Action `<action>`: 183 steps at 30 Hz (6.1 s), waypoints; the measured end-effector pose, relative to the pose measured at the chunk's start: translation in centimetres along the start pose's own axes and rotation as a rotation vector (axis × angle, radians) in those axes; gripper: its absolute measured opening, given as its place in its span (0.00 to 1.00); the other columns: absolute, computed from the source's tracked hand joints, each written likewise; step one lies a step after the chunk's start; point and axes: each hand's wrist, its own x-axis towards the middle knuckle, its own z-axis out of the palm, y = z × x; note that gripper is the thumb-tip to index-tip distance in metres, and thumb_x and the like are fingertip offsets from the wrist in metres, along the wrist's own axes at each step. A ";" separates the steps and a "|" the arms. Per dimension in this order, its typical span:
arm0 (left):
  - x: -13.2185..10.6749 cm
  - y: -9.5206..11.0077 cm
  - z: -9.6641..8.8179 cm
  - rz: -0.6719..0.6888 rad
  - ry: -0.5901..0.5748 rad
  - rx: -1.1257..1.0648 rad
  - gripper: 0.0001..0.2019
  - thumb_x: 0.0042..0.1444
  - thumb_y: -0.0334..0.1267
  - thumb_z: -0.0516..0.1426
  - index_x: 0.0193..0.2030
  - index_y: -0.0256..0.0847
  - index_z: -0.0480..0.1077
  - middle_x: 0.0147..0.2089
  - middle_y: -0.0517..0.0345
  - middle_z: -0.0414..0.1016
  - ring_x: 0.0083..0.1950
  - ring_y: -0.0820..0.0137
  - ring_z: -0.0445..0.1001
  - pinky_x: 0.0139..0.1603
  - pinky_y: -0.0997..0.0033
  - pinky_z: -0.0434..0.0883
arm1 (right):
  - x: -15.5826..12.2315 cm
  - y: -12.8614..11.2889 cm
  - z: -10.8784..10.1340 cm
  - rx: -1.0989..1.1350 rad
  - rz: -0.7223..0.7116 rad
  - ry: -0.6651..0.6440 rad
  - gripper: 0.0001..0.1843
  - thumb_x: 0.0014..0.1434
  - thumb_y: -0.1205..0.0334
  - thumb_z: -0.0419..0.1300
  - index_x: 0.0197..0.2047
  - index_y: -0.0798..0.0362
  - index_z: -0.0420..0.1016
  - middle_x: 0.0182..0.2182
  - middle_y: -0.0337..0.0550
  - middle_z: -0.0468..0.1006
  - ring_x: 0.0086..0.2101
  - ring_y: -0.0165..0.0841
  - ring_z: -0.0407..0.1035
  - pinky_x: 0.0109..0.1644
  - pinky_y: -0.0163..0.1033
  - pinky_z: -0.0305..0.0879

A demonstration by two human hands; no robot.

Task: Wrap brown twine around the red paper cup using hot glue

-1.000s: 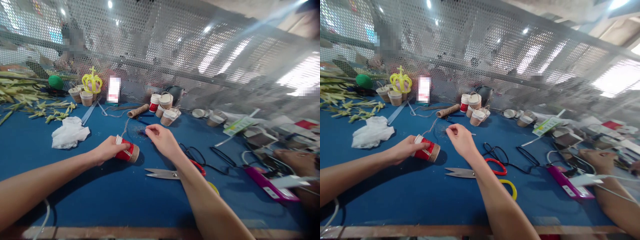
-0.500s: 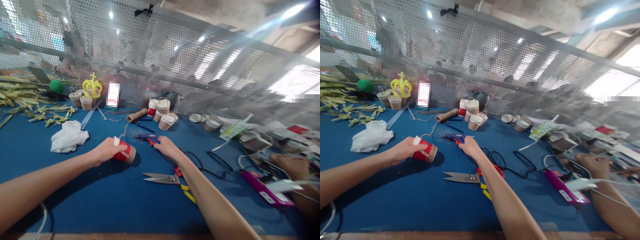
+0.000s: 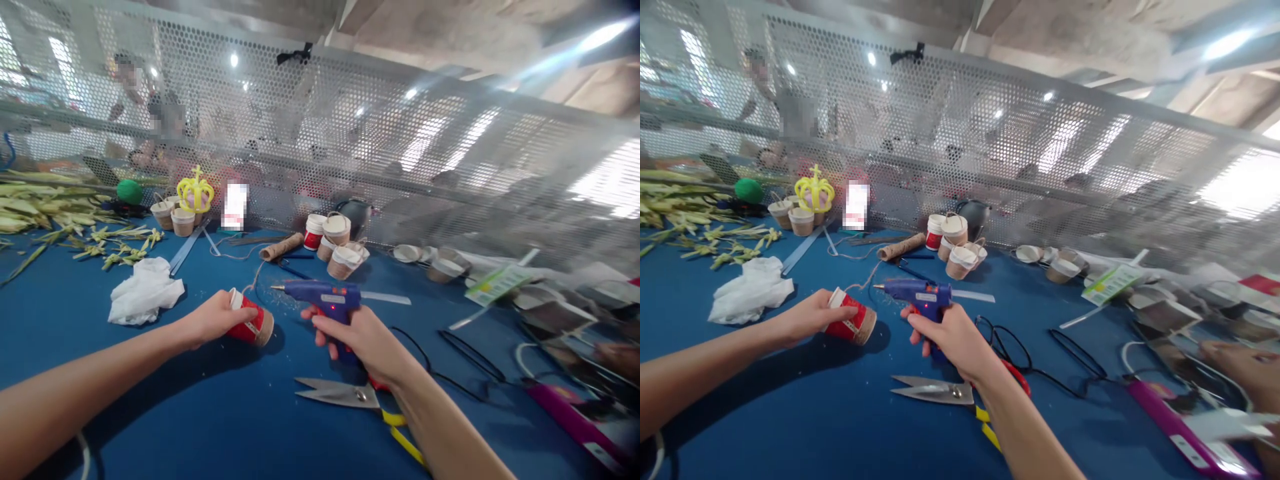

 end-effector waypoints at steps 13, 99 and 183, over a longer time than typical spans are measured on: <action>0.2 0.0 -0.4 -0.075 -0.041 -0.097 0.12 0.45 0.43 0.56 0.30 0.35 0.73 0.26 0.57 0.74 0.26 0.73 0.67 0.29 0.76 0.60 | -2.0 0.7 2.5 -0.183 0.054 0.062 0.14 0.48 0.55 0.57 0.17 0.51 0.63 0.09 0.32 0.63 0.12 0.26 0.58 0.18 0.33 0.59; 0.1 -0.4 -0.5 0.088 -0.089 0.041 0.16 0.49 0.44 0.54 0.36 0.33 0.73 0.30 0.53 0.75 0.28 0.72 0.68 0.27 0.76 0.62 | -2.8 1.6 1.3 -0.740 -0.523 0.073 0.10 0.52 0.62 0.51 0.32 0.50 0.74 0.13 0.38 0.68 0.21 0.34 0.67 0.25 0.36 0.60; 0.0 -0.3 0.0 0.012 -0.021 -0.112 0.16 0.47 0.40 0.54 0.38 0.31 0.74 0.31 0.50 0.77 0.30 0.68 0.72 0.30 0.72 0.66 | -2.9 1.2 2.3 -0.577 -0.299 0.083 0.07 0.53 0.62 0.51 0.27 0.51 0.68 0.20 0.39 0.71 0.20 0.30 0.64 0.24 0.34 0.61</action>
